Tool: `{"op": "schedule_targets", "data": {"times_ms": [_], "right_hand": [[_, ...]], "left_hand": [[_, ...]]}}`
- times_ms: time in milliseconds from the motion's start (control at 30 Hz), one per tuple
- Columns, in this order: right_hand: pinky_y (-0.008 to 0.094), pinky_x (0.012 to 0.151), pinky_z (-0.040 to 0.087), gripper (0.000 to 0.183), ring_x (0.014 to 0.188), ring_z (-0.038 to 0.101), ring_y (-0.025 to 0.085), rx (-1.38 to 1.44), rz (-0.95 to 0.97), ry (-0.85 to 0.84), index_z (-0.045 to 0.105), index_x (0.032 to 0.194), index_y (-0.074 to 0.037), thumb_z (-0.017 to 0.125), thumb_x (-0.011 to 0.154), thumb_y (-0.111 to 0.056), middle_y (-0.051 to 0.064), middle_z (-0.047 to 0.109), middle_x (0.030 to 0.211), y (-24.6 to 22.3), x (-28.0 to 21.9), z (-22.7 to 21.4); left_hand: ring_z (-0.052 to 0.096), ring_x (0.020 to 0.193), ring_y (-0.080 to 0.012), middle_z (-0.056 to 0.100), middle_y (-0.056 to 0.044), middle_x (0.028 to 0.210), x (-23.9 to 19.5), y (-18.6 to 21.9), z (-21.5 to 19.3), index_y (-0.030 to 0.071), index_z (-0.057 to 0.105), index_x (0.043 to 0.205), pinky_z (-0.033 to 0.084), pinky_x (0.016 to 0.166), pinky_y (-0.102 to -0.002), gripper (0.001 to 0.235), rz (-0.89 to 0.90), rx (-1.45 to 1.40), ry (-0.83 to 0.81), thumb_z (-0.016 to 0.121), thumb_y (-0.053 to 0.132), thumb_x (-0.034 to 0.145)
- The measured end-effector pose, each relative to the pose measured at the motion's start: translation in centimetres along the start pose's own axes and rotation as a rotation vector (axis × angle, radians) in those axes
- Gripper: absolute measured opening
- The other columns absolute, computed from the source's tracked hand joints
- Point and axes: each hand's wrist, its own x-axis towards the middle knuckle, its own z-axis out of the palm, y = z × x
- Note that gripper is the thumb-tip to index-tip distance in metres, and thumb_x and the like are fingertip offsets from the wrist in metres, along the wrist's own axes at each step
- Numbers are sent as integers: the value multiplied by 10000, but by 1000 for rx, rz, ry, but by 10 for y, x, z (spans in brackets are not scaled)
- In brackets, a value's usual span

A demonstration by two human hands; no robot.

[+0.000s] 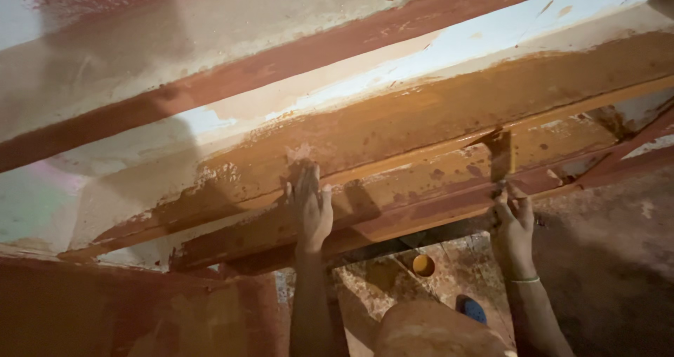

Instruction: The person paints a wooden beam with a brush, applying a light brown coat over a white base. The person uses the left hand to steady the beam while the right hand applies paint in long strokes.

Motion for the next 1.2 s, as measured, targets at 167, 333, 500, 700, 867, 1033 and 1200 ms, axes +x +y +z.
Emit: {"op": "schedule_targets", "data": {"times_ms": [167, 333, 500, 700, 867, 1033, 1200], "right_hand": [[209, 433, 366, 145, 565, 406, 80, -217, -88, -95, 575, 1216, -81, 505, 1103, -22, 58, 562, 895, 29, -5, 21], [182, 334, 352, 289, 467, 410, 48, 0, -56, -419, 559, 1234, -159, 513, 992, -7, 60, 627, 1021, 69, -42, 76], [186, 576, 487, 203, 708, 516, 21, -184, 50, -656, 520, 1275, -113, 484, 1078, -80, 60, 635, 1167, 82, -92, 129], [186, 533, 453, 374, 636, 497, 20, -125, 462, -774, 499, 1454, -148, 506, 1083, -95, 33, 564, 1017, 98, -99, 126], [225, 392, 438, 413, 489, 473, 60, -194, 68, -813, 609, 1323, -88, 494, 961, 74, 73, 750, 1122, 104, -58, 102], [206, 424, 398, 451, 539, 427, 55, -86, 207, -510, 613, 1318, -122, 484, 926, 59, 44, 668, 1118, 62, -16, 46], [207, 513, 396, 290, 647, 446, 61, -215, 46, -202, 621, 1296, -106, 508, 1048, -5, 51, 633, 1092, 19, 11, -16]], "left_hand": [[363, 1525, -325, 460, -167, 1589, -2, 2, -4, 58, 459, 1540, 154, 1278, -547, 559, -18, -40, -16, 425, 382, 1086], [347, 1528, -329, 431, -172, 1614, -1, -1, -4, 50, 442, 1548, 148, 1257, -564, 556, 21, 14, -39, 428, 352, 1081], [350, 1523, -338, 425, -169, 1618, -3, -8, 0, 58, 438, 1558, 153, 1257, -568, 544, 65, 20, -8, 427, 337, 1090], [353, 1522, -346, 421, -168, 1625, -5, -12, 0, 42, 402, 1573, 158, 1256, -570, 574, 77, 49, -43, 355, 356, 1094], [341, 1533, -345, 418, -178, 1629, -3, -12, 4, 48, 404, 1572, 141, 1264, -580, 534, 54, 11, -43, 370, 315, 1111], [347, 1522, -340, 423, -175, 1611, -4, -11, 3, 48, 403, 1571, 150, 1251, -579, 582, 50, 88, -44, 464, 325, 1063], [357, 1511, -336, 416, -177, 1616, -3, -9, 8, 57, 413, 1573, 145, 1241, -596, 633, 40, 128, -23, 530, 324, 1012]]}}
